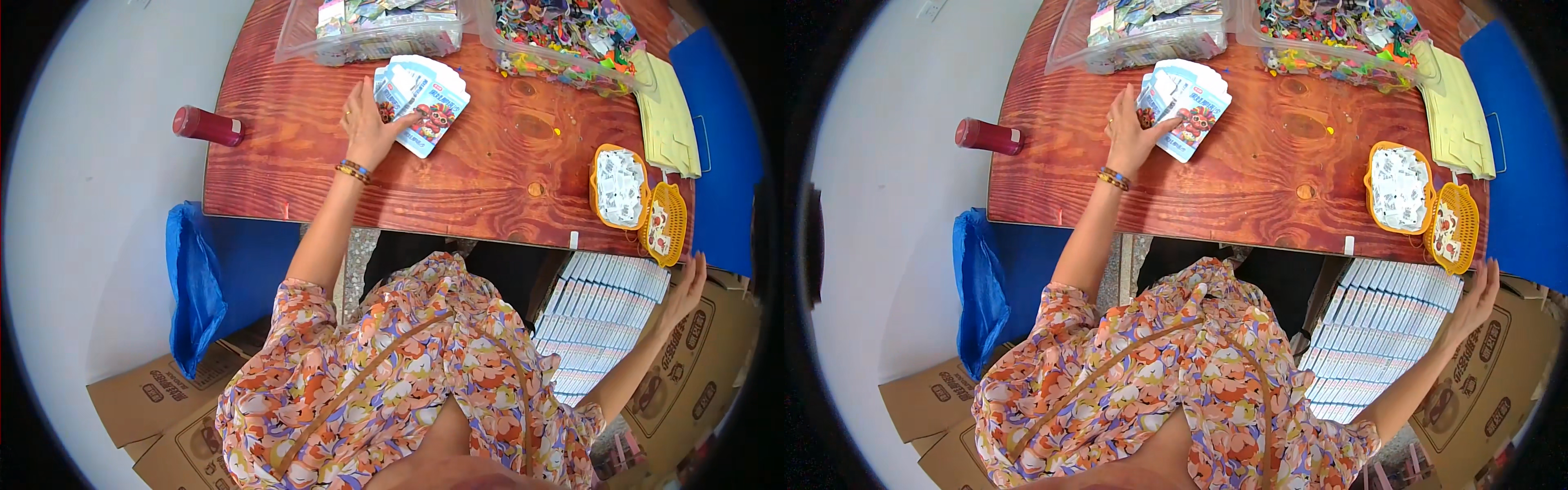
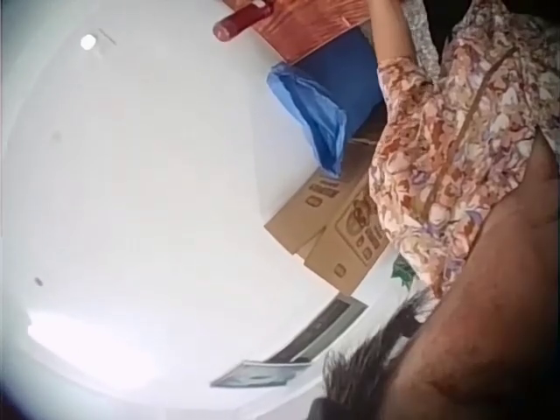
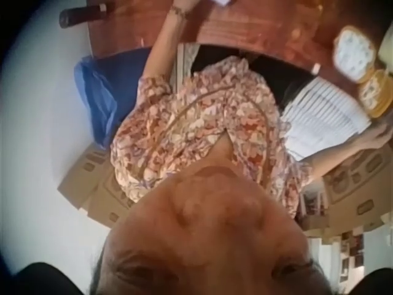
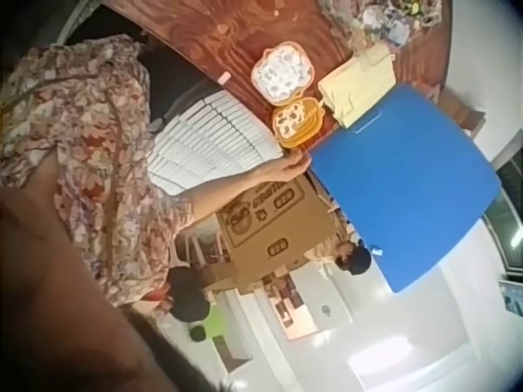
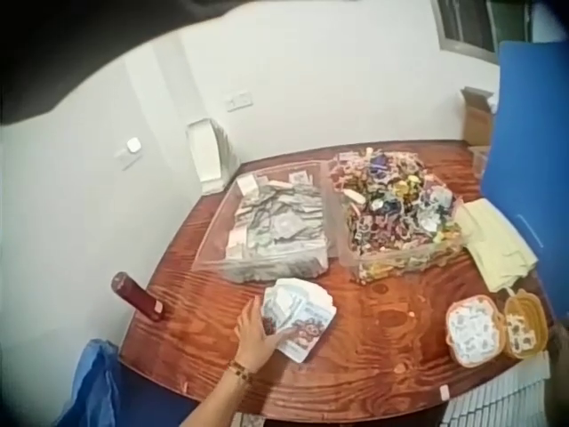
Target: Packaging small toy figures and items into individual paper packets at a workstation.
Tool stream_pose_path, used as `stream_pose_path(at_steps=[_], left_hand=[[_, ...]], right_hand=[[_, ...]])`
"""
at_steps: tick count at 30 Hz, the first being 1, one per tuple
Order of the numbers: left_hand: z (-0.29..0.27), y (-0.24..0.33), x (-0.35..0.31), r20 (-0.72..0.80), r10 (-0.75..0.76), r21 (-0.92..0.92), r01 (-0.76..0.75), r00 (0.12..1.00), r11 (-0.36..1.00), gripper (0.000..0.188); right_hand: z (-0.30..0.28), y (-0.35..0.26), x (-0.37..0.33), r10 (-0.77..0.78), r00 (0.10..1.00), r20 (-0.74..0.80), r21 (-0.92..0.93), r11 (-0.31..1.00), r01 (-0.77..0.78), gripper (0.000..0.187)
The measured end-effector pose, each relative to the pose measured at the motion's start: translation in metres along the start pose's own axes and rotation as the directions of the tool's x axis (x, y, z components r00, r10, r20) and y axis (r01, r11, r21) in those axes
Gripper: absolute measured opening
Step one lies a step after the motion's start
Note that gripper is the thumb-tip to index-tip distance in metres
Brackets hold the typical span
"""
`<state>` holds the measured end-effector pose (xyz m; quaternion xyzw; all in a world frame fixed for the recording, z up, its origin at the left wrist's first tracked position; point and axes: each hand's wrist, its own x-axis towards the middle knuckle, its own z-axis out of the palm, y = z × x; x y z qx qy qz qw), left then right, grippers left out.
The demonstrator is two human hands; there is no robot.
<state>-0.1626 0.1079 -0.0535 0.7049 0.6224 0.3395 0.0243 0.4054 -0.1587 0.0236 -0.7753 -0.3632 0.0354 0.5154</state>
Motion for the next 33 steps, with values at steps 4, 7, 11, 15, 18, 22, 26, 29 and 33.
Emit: stream_pose_path(at_steps=[4, 7, 11, 15, 18, 22, 26, 29, 33], left_hand=[[-0.006, -0.012, 0.002, 0.328, -0.046, -0.014, 0.054, 0.944, 0.998, 0.109], [0.0, 0.008, -0.023, 0.105, 0.14, 0.066, -0.148, 0.985, 0.987, 0.112], [-0.026, 0.045, -0.025, 0.039, 0.075, 0.091, -0.078, 0.996, 0.993, 0.117], [-0.045, 0.077, -0.043, 0.102, 0.241, -0.082, -0.234, 0.965, 0.969, 0.12], [-0.054, 0.099, -0.061, 0.134, 0.264, -0.174, -0.24, 0.955, 0.955, 0.119], [-0.056, 0.098, -0.069, 0.209, 0.27, -0.252, -0.215, 0.94, 0.944, 0.115], [-0.056, 0.098, -0.074, 0.278, 0.242, -0.274, -0.164, 0.93, 0.948, 0.108], [-0.057, 0.102, -0.071, 0.299, 0.224, -0.268, -0.143, 0.928, 0.953, 0.097], [-0.057, 0.098, -0.07, 0.251, 0.206, -0.283, -0.132, 0.946, 0.95, 0.084]], right_hand=[[0.052, -0.058, -0.009, -0.116, 0.981, 0.153, 0.076, 0.992, 0.106, 0.038], [0.088, -0.097, -0.023, -0.261, 0.94, 0.218, 0.066, 0.965, 0.252, 0.036], [0.149, -0.144, -0.063, -0.307, 0.867, 0.393, 0.177, 0.95, 0.256, 0.033], [0.215, -0.2, -0.103, -0.299, 0.581, 0.757, 0.298, 0.949, 0.099, 0.037], [0.263, -0.21, -0.119, -0.273, 0.527, 0.805, 0.45, 0.86, -0.241, 0.041], [0.279, -0.206, -0.118, -0.273, 0.33, 0.904, 0.368, 0.888, -0.274, 0.044], [0.274, -0.199, -0.121, -0.242, 0.382, 0.892, 0.327, 0.929, -0.174, 0.044], [0.272, -0.197, -0.119, -0.274, 0.412, 0.869, 0.333, 0.94, -0.077, 0.043], [0.274, -0.19, -0.117, -0.203, 0.424, 0.883, 0.314, 0.926, -0.212, 0.039]])
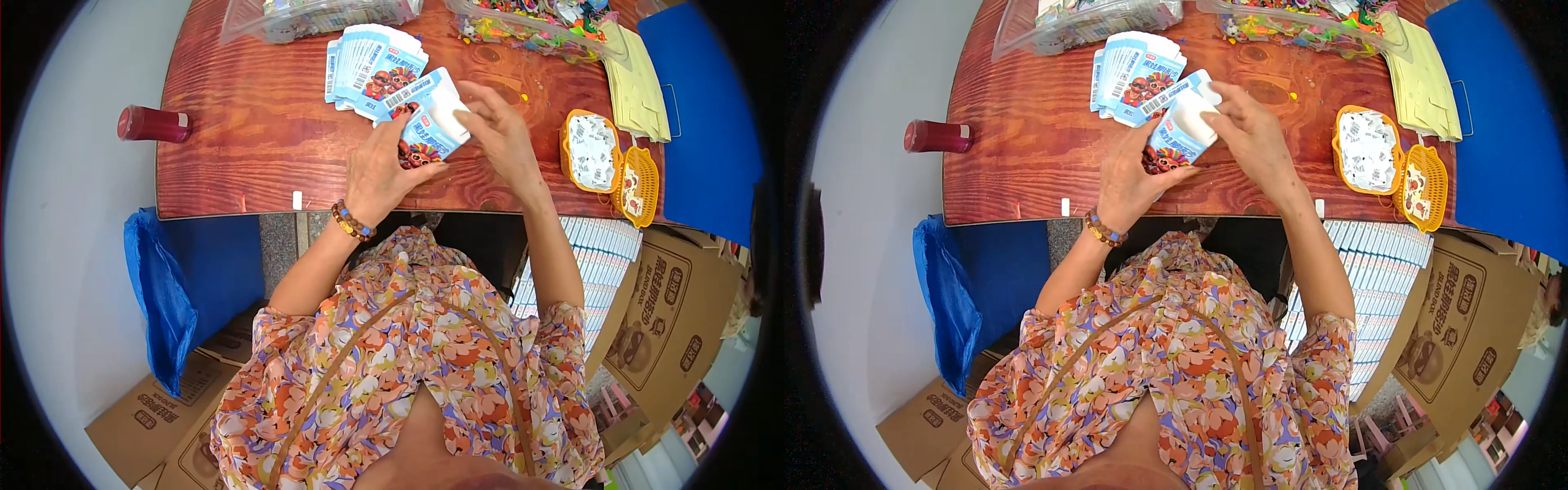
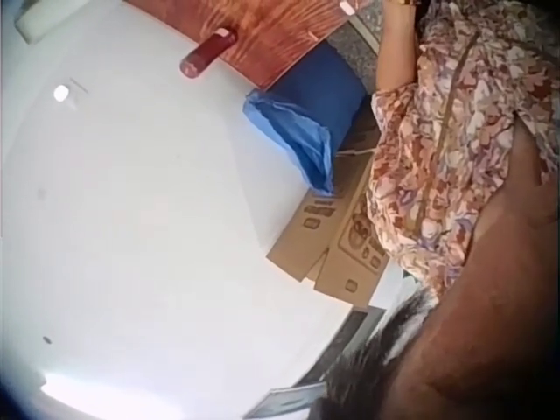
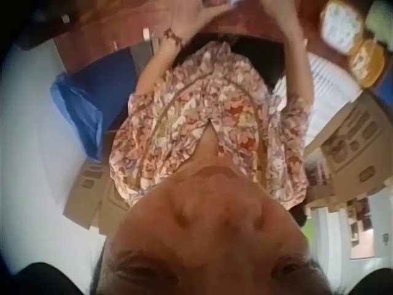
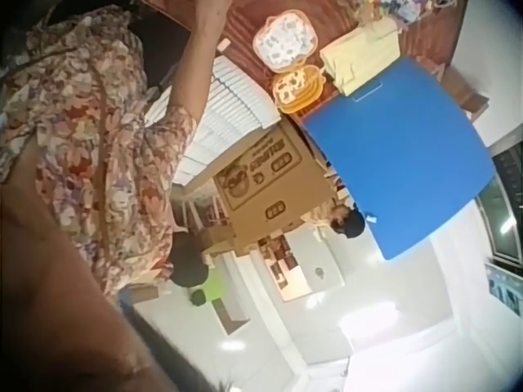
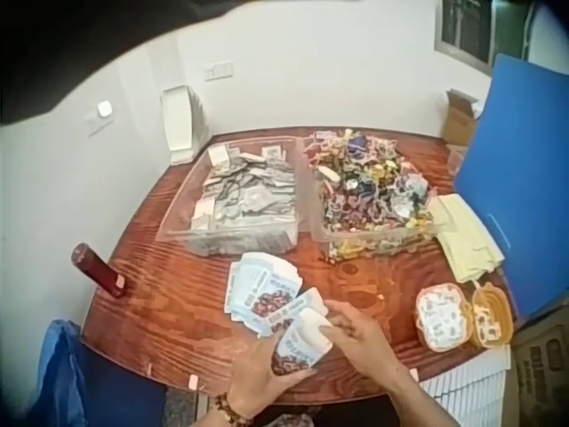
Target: Packaging small toy figures and items into individual paper packets at a workstation.
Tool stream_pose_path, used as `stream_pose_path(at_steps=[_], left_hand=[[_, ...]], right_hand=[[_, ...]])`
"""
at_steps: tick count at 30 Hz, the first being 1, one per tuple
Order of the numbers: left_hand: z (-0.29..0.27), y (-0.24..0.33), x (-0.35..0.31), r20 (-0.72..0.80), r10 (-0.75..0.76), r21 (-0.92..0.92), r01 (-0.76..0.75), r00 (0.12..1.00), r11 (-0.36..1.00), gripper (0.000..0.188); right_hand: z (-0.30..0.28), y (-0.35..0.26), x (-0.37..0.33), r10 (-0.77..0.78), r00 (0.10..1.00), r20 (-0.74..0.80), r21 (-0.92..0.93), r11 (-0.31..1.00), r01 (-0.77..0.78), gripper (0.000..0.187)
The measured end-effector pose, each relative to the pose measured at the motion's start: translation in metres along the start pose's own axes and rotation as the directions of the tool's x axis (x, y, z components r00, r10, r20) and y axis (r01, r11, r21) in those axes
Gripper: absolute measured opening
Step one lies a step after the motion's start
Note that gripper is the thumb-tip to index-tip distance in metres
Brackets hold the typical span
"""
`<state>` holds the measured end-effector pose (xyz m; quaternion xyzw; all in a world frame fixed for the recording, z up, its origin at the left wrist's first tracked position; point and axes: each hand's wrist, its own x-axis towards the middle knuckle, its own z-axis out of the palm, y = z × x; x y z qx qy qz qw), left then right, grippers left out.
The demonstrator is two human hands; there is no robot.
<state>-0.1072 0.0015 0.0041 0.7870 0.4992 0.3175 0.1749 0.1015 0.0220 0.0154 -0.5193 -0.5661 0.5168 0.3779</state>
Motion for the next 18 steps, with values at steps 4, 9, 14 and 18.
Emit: stream_pose_path(at_steps=[4, 9, 14, 18], left_hand=[[0.0, -0.003, 0.005, -0.094, -0.062, -0.081, 0.055, 0.994, 0.995, 0.075], [0.012, 0.01, 0.005, -0.098, -0.116, -0.156, 0.1, 0.988, 0.983, 0.07], [0.01, 0.006, 0.003, 0.143, -0.29, -0.581, 0.318, 0.946, 0.749, 0.05], [0.0, -0.002, 0.001, 0.144, -0.29, -0.551, 0.32, 0.946, 0.771, 0.037]], right_hand=[[0.015, -0.002, -0.024, -0.25, 0.903, -0.35, -0.042, 0.967, 0.252, 0.038], [0.046, 0.014, -0.04, -0.137, 0.931, -0.34, 0.207, 0.954, 0.216, 0.037], [0.035, 0.025, -0.032, -0.245, 0.926, -0.288, 0.054, 0.961, 0.271, 0.039], [0.021, 0.027, -0.028, -0.297, 0.949, -0.106, -0.045, 0.955, 0.294, 0.036]])
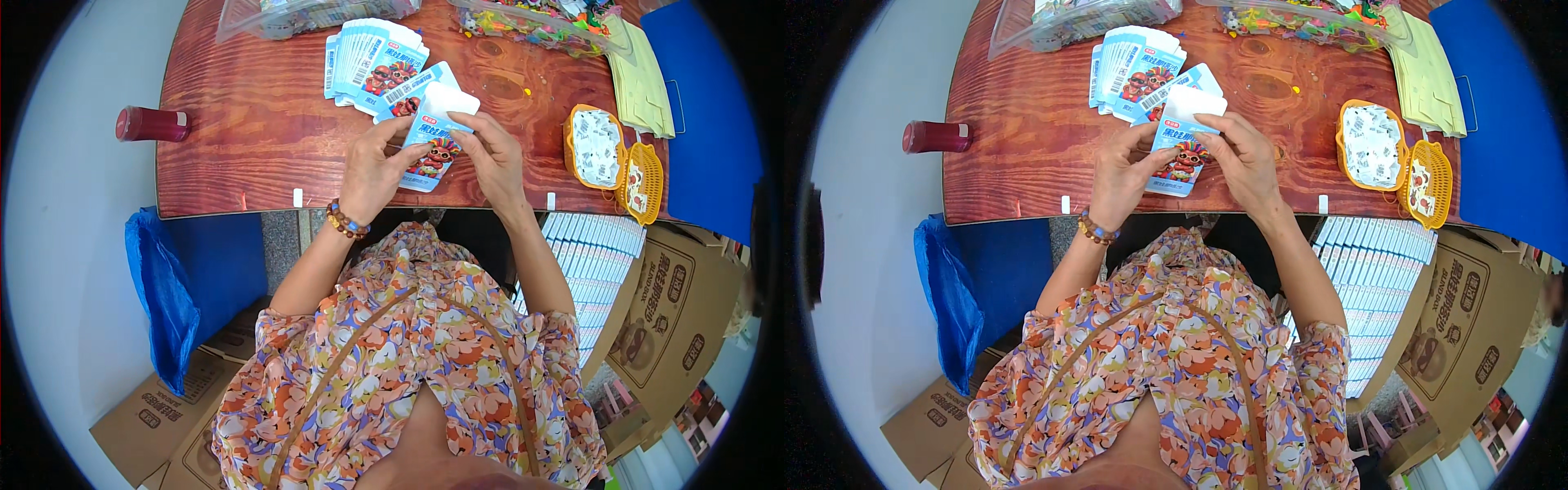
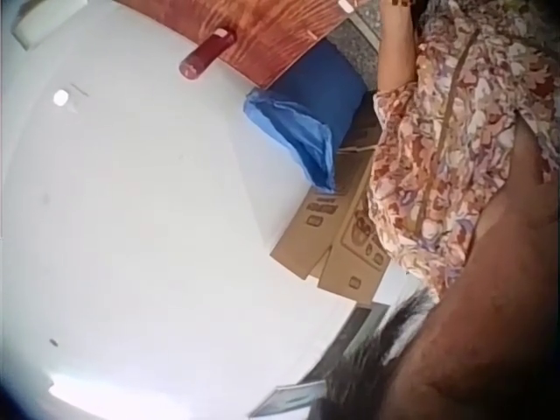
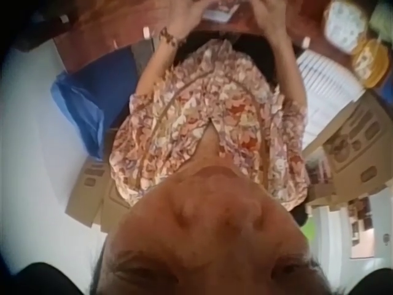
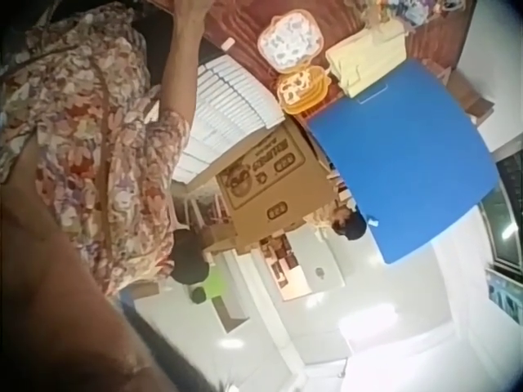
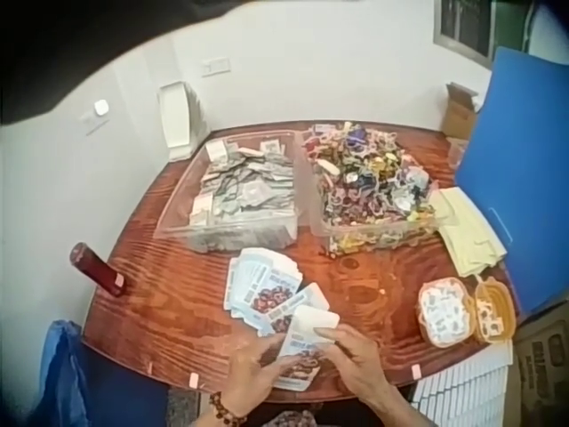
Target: Packaging small toy figures and items into individual paper packets at a workstation.
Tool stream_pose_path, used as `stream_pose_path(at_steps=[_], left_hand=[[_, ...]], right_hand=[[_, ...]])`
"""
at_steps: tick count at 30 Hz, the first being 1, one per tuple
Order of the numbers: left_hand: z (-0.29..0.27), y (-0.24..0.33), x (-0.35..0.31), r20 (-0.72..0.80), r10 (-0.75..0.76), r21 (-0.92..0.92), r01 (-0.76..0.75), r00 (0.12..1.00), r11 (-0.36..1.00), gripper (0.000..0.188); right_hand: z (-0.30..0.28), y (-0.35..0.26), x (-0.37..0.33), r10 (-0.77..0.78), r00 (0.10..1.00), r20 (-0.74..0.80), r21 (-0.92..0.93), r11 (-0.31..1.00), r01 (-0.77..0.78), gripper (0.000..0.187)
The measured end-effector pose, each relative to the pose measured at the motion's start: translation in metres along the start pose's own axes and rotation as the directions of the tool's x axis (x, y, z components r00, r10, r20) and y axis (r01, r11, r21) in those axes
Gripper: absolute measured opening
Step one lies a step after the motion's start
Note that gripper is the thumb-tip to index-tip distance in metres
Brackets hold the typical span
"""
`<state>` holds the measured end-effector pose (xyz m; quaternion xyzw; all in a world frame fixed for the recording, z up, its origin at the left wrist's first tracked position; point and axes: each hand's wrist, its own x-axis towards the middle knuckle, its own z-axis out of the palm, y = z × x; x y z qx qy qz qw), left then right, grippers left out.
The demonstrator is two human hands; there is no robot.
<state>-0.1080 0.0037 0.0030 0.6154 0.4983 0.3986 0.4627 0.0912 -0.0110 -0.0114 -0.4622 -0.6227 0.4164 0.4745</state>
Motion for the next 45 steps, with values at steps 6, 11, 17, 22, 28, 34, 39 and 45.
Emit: stream_pose_path(at_steps=[6, 11, 17, 22, 28, 34, 39, 45], left_hand=[[0.003, 0.01, -0.005, 0.063, -0.004, -0.26, 0.02, 0.998, 0.965, 0.049], [0.0, 0.012, 0.0, 0.14, 0.22, -0.087, -0.209, 0.965, 0.974, 0.056], [-0.002, 0.004, 0.004, 0.285, 0.071, -0.305, 0.02, 0.956, 0.952, 0.05], [0.001, 0.005, -0.002, 0.297, 0.055, -0.37, 0.062, 0.953, 0.927, 0.048], [0.005, 0.011, -0.008, 0.311, 0.058, -0.397, 0.074, 0.949, 0.915, 0.05], [0.006, 0.01, -0.009, 0.315, 0.04, -0.405, 0.096, 0.948, 0.909, 0.053], [0.008, 0.011, -0.009, 0.318, 0.022, -0.366, 0.102, 0.948, 0.925, 0.057], [0.009, 0.009, -0.008, 0.322, 0.014, -0.308, 0.091, 0.947, 0.947, 0.065]], right_hand=[[0.004, -0.006, -0.001, 0.08, 0.988, -0.135, 0.371, 0.928, -0.025, 0.021], [-0.005, -0.007, 0.005, 0.023, 0.993, -0.115, 0.291, 0.957, 0.012, 0.023], [-0.014, -0.009, 0.003, 0.031, 0.999, -0.027, 0.161, 0.987, -0.027, 0.026], [-0.017, -0.038, 0.005, 0.106, 0.994, -0.014, 0.272, 0.957, -0.098, 0.016], [-0.031, -0.048, 0.016, 0.134, 0.99, 0.051, 0.235, 0.961, -0.143, 0.016], [-0.052, -0.053, 0.021, 0.234, 0.937, 0.26, 0.03, 0.968, -0.25, 0.018], [-0.056, -0.061, 0.024, 0.261, 0.916, 0.305, -0.001, 0.962, -0.274, 0.021], [-0.053, -0.063, 0.023, 0.275, 0.922, 0.274, -0.13, 0.96, -0.248, 0.021]])
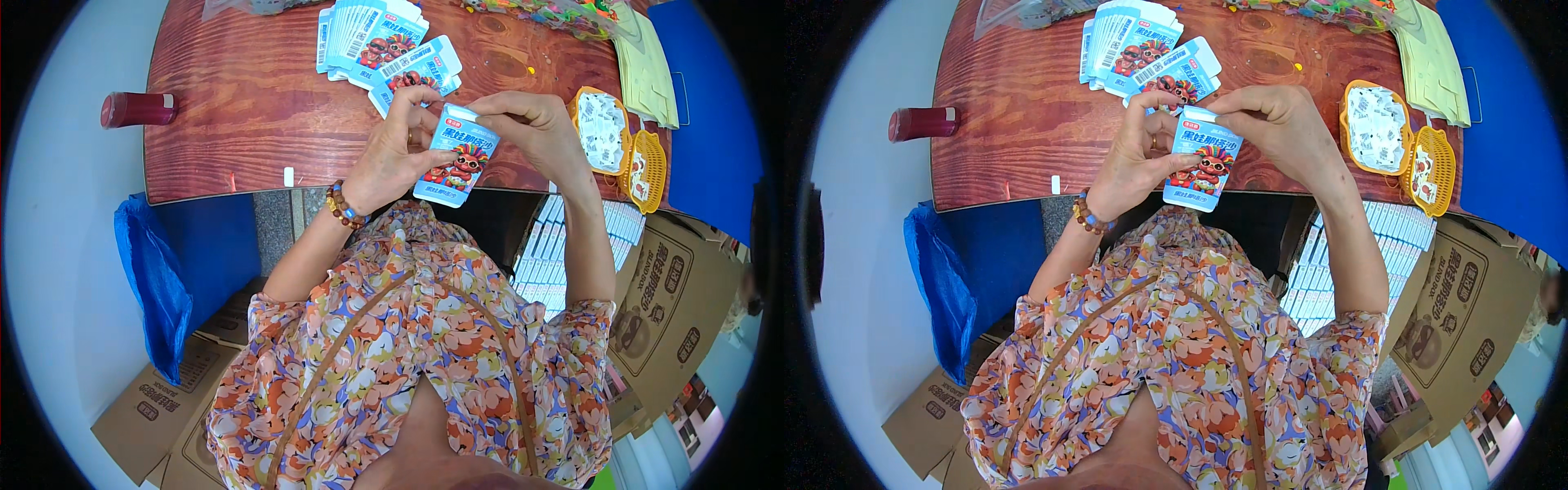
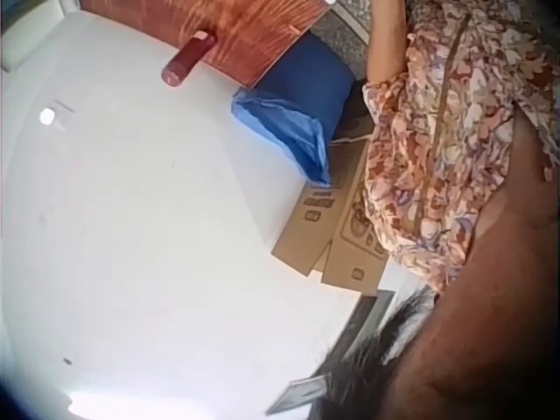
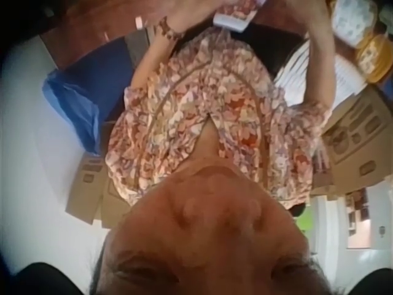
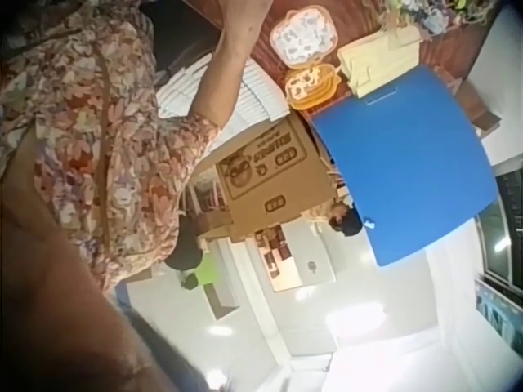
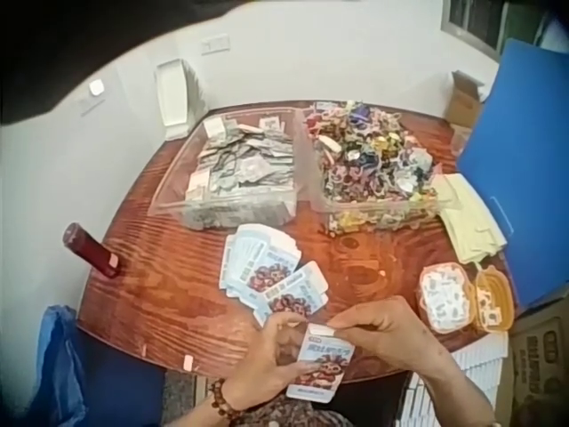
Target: Packaging small toy figures and items into individual paper packets at a workstation.
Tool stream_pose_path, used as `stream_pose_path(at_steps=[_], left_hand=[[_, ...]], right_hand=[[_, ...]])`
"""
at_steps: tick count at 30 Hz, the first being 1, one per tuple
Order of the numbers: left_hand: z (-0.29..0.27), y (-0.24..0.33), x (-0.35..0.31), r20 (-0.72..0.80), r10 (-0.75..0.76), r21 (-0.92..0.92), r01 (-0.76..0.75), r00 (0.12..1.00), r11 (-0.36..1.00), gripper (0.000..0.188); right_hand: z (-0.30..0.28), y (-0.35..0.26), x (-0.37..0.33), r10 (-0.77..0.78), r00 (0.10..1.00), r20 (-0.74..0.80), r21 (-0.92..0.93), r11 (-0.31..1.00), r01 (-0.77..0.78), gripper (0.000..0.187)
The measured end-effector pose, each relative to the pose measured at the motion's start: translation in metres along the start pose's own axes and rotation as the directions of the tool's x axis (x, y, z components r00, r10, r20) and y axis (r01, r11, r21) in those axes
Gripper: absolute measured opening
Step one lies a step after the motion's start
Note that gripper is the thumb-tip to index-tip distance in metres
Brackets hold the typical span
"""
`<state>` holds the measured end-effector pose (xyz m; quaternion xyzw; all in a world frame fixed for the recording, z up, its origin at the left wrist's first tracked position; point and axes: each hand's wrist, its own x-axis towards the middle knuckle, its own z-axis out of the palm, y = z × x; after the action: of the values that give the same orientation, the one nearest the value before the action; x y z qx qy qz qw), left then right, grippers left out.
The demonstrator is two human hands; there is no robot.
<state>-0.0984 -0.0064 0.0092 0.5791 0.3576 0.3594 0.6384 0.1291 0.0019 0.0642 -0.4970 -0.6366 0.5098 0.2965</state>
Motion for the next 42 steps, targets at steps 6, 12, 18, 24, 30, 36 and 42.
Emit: stream_pose_path(at_steps=[6, 12, 18, 24, 30, 36, 42], left_hand=[[0.009, -0.002, -0.002, -0.089, -0.027, -0.027, 0.024, 0.996, 0.999, 0.07], [0.014, -0.007, -0.003, -0.053, 0.021, -0.033, -0.023, 0.998, 0.999, 0.069], [0.014, -0.009, -0.002, -0.043, 0.001, -0.085, -0.005, 0.999, 0.996, 0.055], [0.014, -0.015, -0.004, 0.019, 0.02, -0.037, -0.019, 1.0, 0.999, 0.052], [0.013, -0.018, -0.001, 0.006, 0.001, -0.058, -0.001, 1.0, 0.998, 0.044], [0.009, -0.012, 0.002, -0.044, -0.002, -0.029, 0.001, 0.999, 1.0, 0.039], [-0.011, -0.003, 0.008, -0.012, -0.099, -0.327, 0.089, 0.995, 0.941, 0.054]], right_hand=[[0.009, -0.004, -0.011, -0.131, 0.991, -0.029, -0.15, 0.981, 0.125, 0.024], [0.022, 0.018, -0.025, -0.384, 0.919, -0.086, -0.49, 0.819, 0.296, 0.029], [0.022, 0.035, -0.026, -0.272, 0.95, -0.155, -0.184, 0.952, 0.243, 0.035], [0.014, 0.049, -0.024, -0.356, 0.929, -0.104, -0.222, 0.919, 0.327, 0.03], [0.013, 0.053, -0.021, -0.386, 0.919, -0.079, -0.196, 0.91, 0.365, 0.027], [0.015, 0.043, -0.014, -0.282, 0.954, -0.104, -0.142, 0.953, 0.266, 0.024], [0.008, 0.039, -0.012, 0.157, 0.972, -0.178, 0.165, 0.978, -0.128, 0.021]])
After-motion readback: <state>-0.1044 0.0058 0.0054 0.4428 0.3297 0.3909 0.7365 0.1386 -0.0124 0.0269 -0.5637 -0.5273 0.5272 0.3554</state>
